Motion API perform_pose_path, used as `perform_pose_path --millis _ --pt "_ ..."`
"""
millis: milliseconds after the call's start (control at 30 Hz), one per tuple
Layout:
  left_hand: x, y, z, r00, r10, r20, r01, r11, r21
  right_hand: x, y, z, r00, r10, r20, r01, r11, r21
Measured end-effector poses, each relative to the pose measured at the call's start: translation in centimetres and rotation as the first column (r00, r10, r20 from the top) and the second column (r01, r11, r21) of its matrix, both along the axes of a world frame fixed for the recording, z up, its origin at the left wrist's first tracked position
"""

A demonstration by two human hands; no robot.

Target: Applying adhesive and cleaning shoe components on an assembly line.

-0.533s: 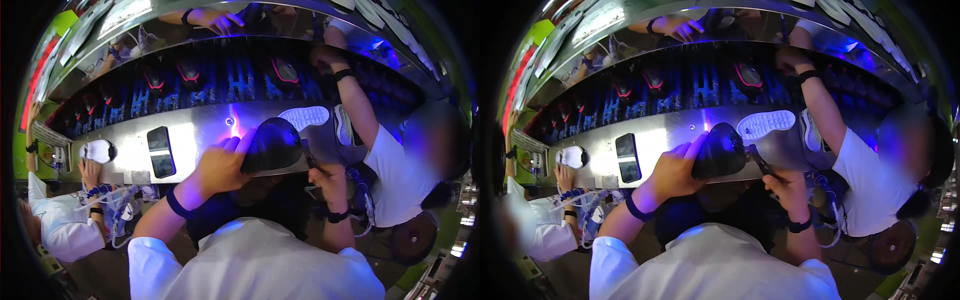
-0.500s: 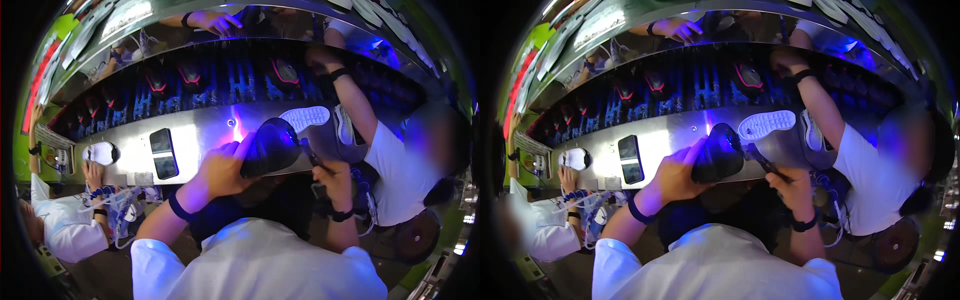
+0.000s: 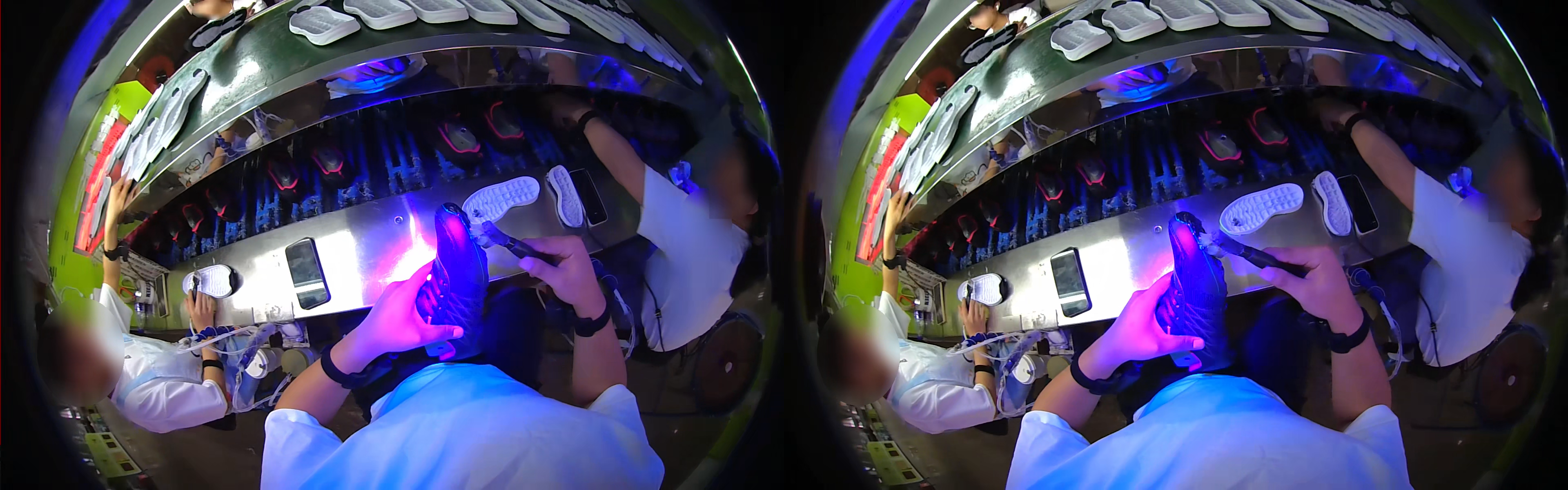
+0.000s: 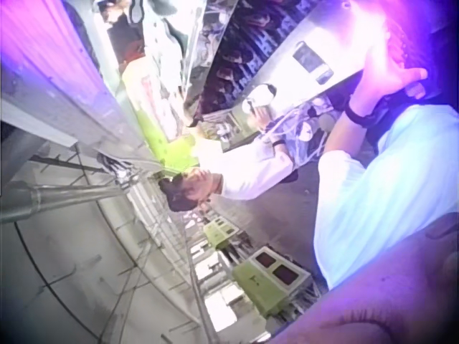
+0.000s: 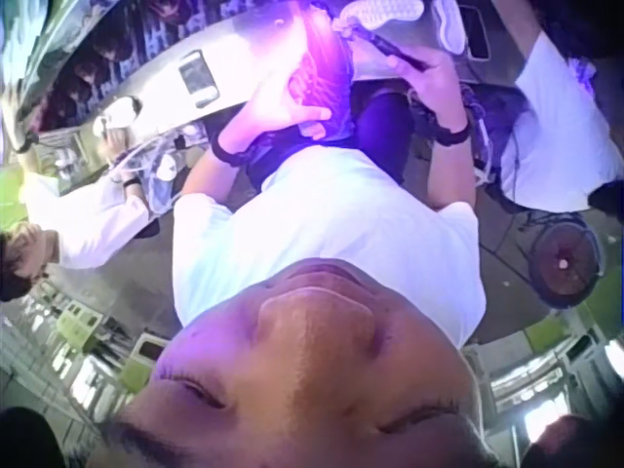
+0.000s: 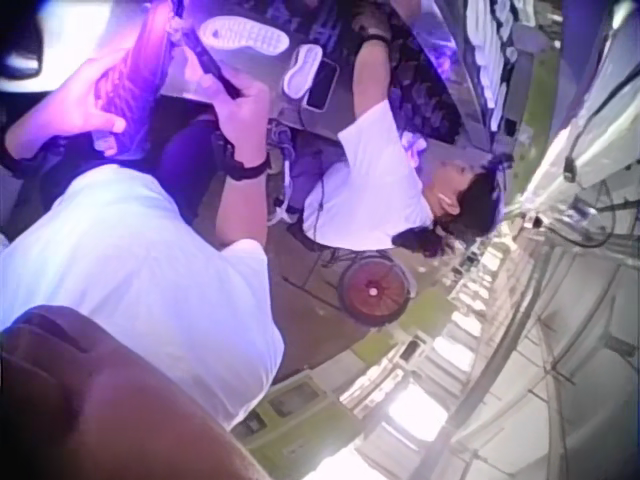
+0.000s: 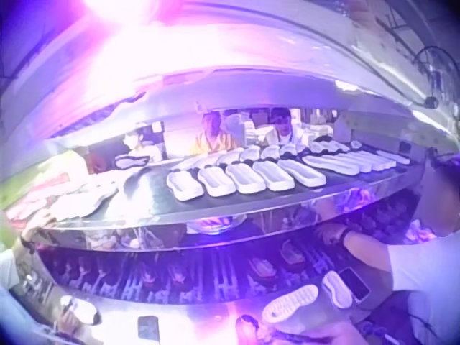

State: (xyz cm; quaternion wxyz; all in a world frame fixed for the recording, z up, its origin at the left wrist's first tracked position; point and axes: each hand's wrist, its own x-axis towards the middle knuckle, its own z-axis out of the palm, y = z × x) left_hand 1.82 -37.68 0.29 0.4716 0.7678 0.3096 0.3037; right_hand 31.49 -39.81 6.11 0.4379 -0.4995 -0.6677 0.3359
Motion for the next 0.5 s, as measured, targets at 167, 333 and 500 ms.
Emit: perform_pose_path --millis 167,333,500 --pt "0.8 0.0 -0.2 0.994 -0.022 0.11 0.037 0.989 -0.14 1.6 -0.1 -2.5 0.999 0.034 -0.032 -0.037 0.994 -0.1" --pt "1.6 0.2 -0.8 0.956 0.052 0.29 0.096 0.874 -0.476 0.9 -0.1 -4.1 1.0 0.025 -0.011 -0.026 0.994 -0.105" --pt "1.8 0.7 -1.8 0.925 0.131 0.358 0.112 0.805 -0.583 0.4 -0.2 -7.7 1.0 -0.021 -0.001 0.021 1.0 0.023"
